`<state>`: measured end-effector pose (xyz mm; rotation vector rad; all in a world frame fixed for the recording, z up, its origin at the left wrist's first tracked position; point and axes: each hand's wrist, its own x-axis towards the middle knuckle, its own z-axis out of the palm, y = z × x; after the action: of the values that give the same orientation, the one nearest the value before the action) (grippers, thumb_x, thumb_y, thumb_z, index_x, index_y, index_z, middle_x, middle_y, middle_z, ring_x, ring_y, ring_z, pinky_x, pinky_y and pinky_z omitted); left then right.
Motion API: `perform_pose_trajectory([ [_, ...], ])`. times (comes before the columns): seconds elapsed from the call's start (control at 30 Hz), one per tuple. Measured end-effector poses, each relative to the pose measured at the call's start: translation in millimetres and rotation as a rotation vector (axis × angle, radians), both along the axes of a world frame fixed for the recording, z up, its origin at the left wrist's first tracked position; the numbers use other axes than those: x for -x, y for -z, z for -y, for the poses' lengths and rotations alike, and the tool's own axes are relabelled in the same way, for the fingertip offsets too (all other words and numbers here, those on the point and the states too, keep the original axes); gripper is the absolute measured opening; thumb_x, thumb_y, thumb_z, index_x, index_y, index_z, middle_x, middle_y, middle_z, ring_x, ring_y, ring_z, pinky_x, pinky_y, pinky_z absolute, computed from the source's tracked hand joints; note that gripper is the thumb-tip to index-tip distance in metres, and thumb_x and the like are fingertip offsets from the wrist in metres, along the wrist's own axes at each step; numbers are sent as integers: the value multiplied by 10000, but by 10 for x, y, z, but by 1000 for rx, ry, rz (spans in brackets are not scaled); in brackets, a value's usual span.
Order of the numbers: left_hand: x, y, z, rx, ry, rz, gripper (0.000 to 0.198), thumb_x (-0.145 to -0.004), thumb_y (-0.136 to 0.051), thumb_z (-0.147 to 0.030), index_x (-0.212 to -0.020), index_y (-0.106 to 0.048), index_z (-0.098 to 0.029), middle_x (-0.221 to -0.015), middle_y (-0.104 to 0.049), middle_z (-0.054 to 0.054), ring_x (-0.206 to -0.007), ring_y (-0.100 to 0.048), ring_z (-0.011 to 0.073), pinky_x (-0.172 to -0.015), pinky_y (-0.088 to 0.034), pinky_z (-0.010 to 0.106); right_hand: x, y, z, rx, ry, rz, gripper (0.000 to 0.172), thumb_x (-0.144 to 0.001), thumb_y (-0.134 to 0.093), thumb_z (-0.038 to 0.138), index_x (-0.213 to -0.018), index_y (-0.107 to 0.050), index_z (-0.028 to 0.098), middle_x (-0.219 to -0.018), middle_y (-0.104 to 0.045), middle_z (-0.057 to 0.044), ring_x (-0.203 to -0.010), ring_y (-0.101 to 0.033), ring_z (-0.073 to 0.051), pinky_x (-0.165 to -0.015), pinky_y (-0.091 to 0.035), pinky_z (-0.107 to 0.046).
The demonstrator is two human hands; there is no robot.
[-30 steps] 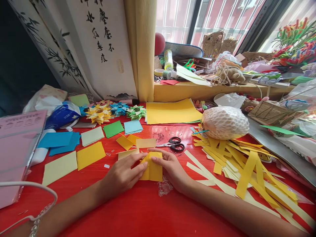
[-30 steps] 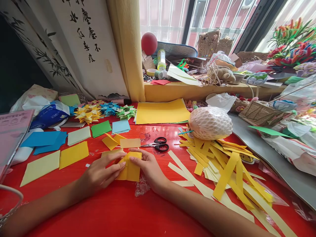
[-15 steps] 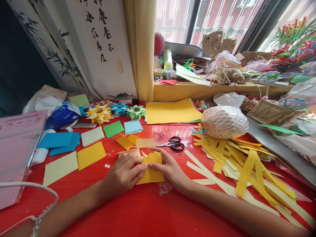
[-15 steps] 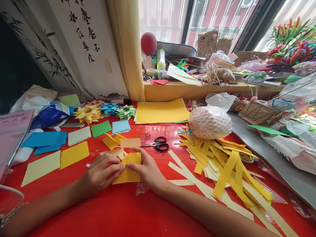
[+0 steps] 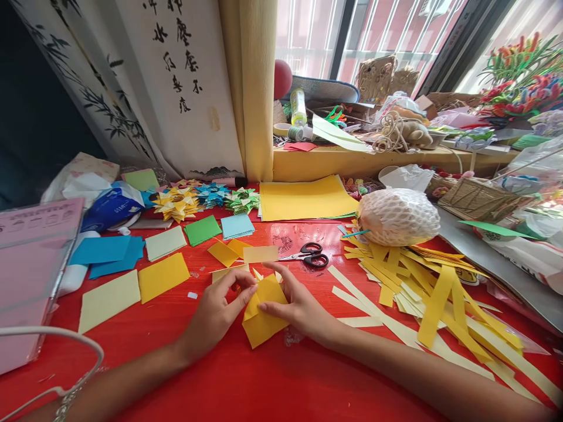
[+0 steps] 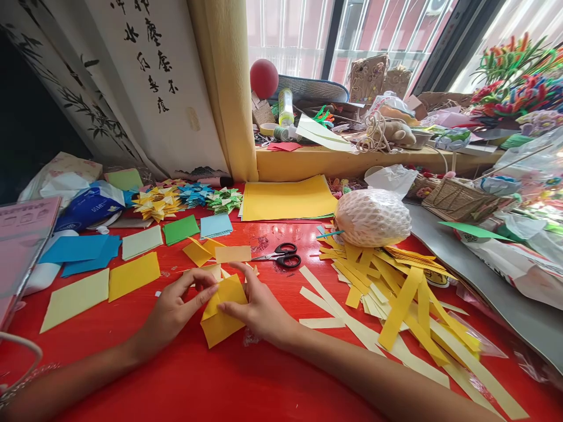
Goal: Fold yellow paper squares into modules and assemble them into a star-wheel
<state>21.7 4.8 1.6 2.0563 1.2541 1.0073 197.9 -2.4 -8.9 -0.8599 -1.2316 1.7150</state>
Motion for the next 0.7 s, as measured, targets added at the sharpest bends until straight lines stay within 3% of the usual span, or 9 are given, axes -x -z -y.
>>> perform_pose_trajectory([
  [0.13, 4, 41, 26, 46, -51, 79, 123, -841, -484, -303, -799, -537, -200, -759, -592, 3, -718, -567, 139, -548, -445, 216, 4, -14, 3, -22, -66, 70, 690, -670, -694, 293, -1277, -366, 287, -811, -559, 1, -719, -550, -148, -614, -454, -245],
  [0.37, 19, 60, 52, 12, -49, 77, 79, -861, -467, -268, -819, -503, -211, -785, -555, -3, -721, -540, 121, -586, -453, 206, 7, -16, -9, -57, -88, 78, 631, -693, -672, 288, -1252, -378, 293, -902, -575, -3, -754, -557, -142, -643, -452, -247],
  [0.47, 3, 69, 53, 24, -50, 139, 57, -863, -467, -268, -873, -493, -218, -803, -547, -4, -734, -550, 115, -646, -478, 214, 9, 9, -21, -86, -122, 119, 343, -707, -653, 304, -1022, -566, 199, -837, -577, -3, -719, -534, -125, -632, -426, -221],
  [0.53, -9, 74, 50, 59, -37, 189, 86, -865, -465, -274, -933, -484, -224, -808, -541, -2, -748, -560, 114, -660, -491, 216, 9, 23, -26, -71, -131, 133, 211, -730, -626, 331, -847, -606, 157, -770, -575, -3, -681, -522, -114, -616, -410, -213],
  [0.7, -7, 66, 37, 69, 20, 169, 112, -849, -493, -283, -940, -516, -221, -829, -570, 4, -768, -573, 122, -654, -502, 219, 8, 26, -39, 44, 4, 85, 268, -743, -605, 395, -854, -610, 151, -780, -612, -17, -671, -553, -127, -609, -415, -229],
])
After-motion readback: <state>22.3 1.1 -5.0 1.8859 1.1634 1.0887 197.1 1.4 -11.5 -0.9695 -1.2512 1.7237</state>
